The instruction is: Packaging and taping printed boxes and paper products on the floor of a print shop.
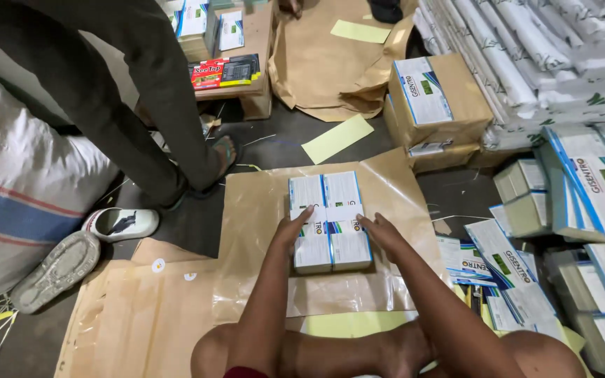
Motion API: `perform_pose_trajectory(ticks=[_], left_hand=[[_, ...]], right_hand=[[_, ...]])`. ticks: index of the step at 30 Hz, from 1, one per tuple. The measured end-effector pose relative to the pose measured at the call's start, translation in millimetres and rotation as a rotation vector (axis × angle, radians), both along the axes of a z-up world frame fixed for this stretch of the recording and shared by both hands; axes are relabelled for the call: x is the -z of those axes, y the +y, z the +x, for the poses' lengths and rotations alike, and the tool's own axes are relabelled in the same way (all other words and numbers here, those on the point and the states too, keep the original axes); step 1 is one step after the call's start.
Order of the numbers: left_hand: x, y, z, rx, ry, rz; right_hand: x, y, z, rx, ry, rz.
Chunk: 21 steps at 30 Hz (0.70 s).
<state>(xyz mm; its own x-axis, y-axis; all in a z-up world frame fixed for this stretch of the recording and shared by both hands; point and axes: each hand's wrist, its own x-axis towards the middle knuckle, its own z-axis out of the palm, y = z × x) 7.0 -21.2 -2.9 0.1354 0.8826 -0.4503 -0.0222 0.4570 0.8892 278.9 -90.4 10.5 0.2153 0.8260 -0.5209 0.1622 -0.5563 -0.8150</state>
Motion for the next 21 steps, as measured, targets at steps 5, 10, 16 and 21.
perform_pose_trajectory(ticks=[5, 10, 16, 21], left_hand=[[12.8, 2.5, 0.5, 0.031, -0.015, 0.025], [2.8, -2.4, 3.0, 0.036, 0.075, 0.055], [27.2, 8.7, 0.3, 0.027, 0.103, 0.049], [97.5, 32.3, -13.2, 0.116, 0.241, 0.183]], right_hand=[[-11.8, 5.2, -26.2, -0.172, 0.215, 0.016], [27.1, 12.6, -28.4, -0.122, 0.248, 0.103], [164.3, 31.9, 89.5, -0.225, -0.030, 0.170], [105.1, -22.3, 170.4, 0.077, -1.081, 0.215]])
